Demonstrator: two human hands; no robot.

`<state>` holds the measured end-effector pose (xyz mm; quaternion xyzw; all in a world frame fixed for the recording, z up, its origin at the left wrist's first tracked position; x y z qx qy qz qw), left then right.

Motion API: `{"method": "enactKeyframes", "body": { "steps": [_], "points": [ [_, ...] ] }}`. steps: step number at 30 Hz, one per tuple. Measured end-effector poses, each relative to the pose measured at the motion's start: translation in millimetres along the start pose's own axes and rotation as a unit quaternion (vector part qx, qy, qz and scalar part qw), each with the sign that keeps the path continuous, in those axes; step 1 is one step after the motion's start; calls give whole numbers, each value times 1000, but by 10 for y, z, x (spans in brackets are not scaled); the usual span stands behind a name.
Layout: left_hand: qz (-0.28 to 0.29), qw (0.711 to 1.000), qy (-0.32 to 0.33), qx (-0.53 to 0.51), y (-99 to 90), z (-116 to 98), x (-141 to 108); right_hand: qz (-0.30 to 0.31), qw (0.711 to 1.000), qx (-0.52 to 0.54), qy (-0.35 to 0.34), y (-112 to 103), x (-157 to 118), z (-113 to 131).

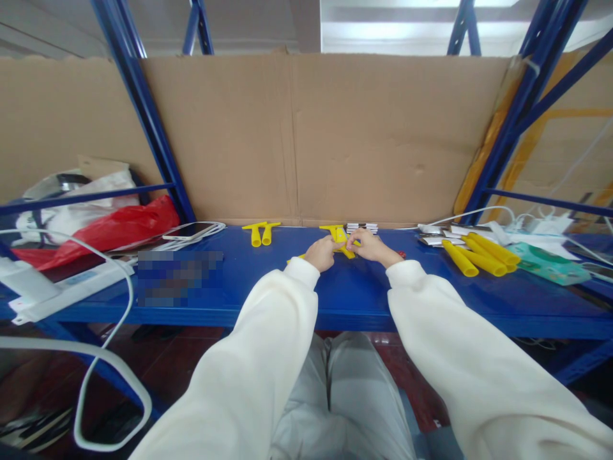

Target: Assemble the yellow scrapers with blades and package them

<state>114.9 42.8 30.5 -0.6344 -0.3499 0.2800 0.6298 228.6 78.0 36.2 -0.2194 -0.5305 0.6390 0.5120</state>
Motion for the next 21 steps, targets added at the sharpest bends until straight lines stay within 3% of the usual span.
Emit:
{"method": "enactKeyframes", "body": {
  "steps": [5,21],
  "points": [
    [6,1000,-2,5,6,2,4,17,1000,-11,21,44,-4,-4],
    [-2,1000,-22,-1,6,49,12,5,999,-34,-17,34,-39,47]
  ]
}}
Point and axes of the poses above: each hand's wrist, its own x-axis towards the middle knuckle, its own y-axis out of the palm, z = x × y, the point moved 9 cm from there along x, towards the middle knuckle, and after that the axes turned 15 degrees about z, right-handed, at the moved point
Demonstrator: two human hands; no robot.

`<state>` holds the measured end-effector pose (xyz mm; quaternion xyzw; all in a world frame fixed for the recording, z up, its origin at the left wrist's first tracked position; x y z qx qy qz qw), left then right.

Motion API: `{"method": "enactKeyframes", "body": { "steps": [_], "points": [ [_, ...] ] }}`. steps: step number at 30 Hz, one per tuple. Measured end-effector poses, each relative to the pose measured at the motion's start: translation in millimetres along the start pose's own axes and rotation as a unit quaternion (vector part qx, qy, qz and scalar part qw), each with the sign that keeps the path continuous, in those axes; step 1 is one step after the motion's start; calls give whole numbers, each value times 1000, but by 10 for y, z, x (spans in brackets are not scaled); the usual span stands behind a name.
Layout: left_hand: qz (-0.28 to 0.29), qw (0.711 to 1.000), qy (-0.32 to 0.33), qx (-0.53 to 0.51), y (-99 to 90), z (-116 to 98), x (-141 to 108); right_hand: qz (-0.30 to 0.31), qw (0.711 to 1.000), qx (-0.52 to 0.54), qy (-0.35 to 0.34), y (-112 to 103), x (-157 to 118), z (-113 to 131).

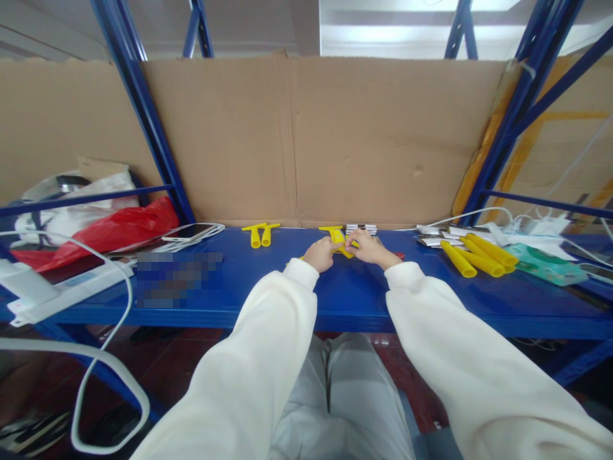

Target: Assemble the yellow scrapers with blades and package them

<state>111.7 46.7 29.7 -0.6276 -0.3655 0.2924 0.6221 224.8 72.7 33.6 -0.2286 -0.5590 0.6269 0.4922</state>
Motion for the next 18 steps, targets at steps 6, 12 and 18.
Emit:
{"method": "enactKeyframes", "body": {
  "steps": [6,12,18],
  "points": [
    [18,1000,-8,3,6,-1,-12,-1,1000,4,-10,6,7,14],
    [9,1000,3,5,-9,-21,-21,9,1000,12,-15,65,58,-32],
    [4,1000,18,10,-17,-46,-30,16,999,-4,-30,82,65,-32]
  ]
}}
Point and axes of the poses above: each hand's wrist, its own x-axis towards the middle knuckle, its own y-axis out of the palm, z = x × y, the point moved 9 cm from there along x, towards the middle knuckle, and after that the axes turned 15 degrees about z, right-handed, at the moved point
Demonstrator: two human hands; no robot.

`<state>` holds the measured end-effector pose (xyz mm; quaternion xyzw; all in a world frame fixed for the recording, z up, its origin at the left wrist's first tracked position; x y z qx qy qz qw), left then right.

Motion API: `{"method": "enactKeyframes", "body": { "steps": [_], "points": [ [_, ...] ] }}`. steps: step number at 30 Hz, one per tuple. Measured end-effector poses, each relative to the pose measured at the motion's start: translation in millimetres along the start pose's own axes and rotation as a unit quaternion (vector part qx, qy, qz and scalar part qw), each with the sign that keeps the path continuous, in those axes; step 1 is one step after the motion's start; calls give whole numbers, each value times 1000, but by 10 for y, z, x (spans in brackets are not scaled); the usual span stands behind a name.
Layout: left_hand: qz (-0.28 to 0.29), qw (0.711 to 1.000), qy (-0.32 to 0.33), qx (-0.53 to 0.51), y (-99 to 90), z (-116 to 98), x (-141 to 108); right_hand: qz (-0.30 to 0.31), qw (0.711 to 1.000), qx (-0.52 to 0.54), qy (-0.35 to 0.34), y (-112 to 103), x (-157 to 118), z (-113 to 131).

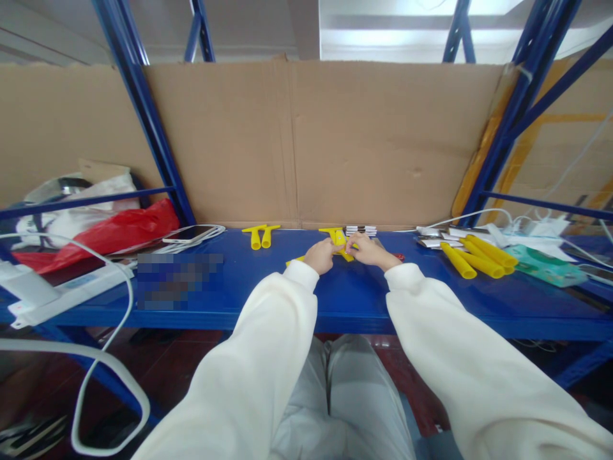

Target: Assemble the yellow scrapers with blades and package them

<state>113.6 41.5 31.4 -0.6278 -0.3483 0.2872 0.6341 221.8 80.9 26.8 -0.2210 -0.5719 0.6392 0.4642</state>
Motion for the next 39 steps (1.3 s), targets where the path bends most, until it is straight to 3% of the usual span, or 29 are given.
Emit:
{"method": "enactKeyframes", "body": {
  "steps": [16,23,39],
  "points": [
    [-19,1000,-7,1,-26,8,8,-37,984,83,151,-11,-27,-164],
    [-25,999,-17,-16,-41,36,10,-88,959,230,142,1,-58,-207],
    [-46,999,-3,-21,-90,3,-7,-70,880,454,121,72,-95,-173]
  ]
}}
Point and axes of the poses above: each hand's wrist, its own x-axis towards the middle knuckle, its own y-axis out of the palm, z = x × y, the point moved 9 cm from there along x, towards the middle knuckle, and after that the axes turned 15 degrees about z, right-handed, at the moved point
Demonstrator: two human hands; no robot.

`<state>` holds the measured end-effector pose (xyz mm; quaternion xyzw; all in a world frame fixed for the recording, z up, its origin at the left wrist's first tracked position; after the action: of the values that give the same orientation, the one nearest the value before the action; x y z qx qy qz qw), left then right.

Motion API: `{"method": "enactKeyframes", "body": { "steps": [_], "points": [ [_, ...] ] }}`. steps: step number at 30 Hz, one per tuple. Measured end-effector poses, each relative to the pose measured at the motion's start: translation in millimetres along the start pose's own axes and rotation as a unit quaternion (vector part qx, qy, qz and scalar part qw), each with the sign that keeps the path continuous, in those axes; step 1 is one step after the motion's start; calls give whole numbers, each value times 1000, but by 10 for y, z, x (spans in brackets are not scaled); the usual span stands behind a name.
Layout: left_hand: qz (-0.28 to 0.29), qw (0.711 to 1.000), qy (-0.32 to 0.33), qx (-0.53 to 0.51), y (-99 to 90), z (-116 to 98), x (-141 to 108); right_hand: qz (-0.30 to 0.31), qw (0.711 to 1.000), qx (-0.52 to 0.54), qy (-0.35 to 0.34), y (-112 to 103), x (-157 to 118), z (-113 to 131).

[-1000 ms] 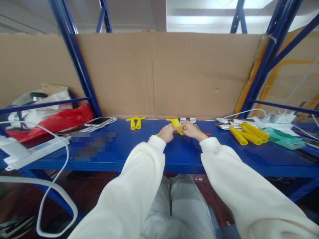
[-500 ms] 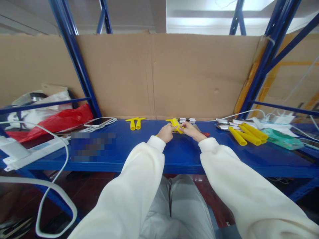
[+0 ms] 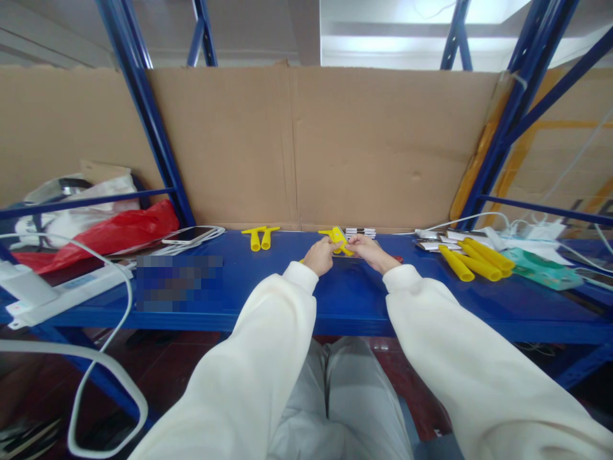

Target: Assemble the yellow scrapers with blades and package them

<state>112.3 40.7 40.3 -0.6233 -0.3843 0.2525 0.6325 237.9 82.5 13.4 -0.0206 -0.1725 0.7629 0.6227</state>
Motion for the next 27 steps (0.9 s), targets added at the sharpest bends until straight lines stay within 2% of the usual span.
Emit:
{"method": "enactKeyframes", "body": {
  "steps": [10,15,21,24,27],
  "points": [
    [-23,999,18,23,-22,-48,-10,8,999,53,-3,22,-12,23],
    [-37,999,13,25,-45,-53,-18,39,997,62,-28,6,7,50],
    [-50,999,-14,9,-64,27,-22,59,991,-52,-107,-22,40,171],
    [-45,999,-24,8,-58,55,-22,47,972,-152,-172,17,-5,311],
    [-42,999,-27,10,-52,60,-21,25,952,-223,-206,53,-82,424]
  ]
}}
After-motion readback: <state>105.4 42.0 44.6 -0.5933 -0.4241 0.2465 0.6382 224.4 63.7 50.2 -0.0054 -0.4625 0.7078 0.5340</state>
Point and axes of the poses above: each hand's wrist, its own x-axis towards the middle knuckle, its own y-axis out of the palm, z = x × y, the point moved 9 cm from there along x, towards the middle knuckle, and after that the axes turned 15 degrees about z, right-handed, at the moved point
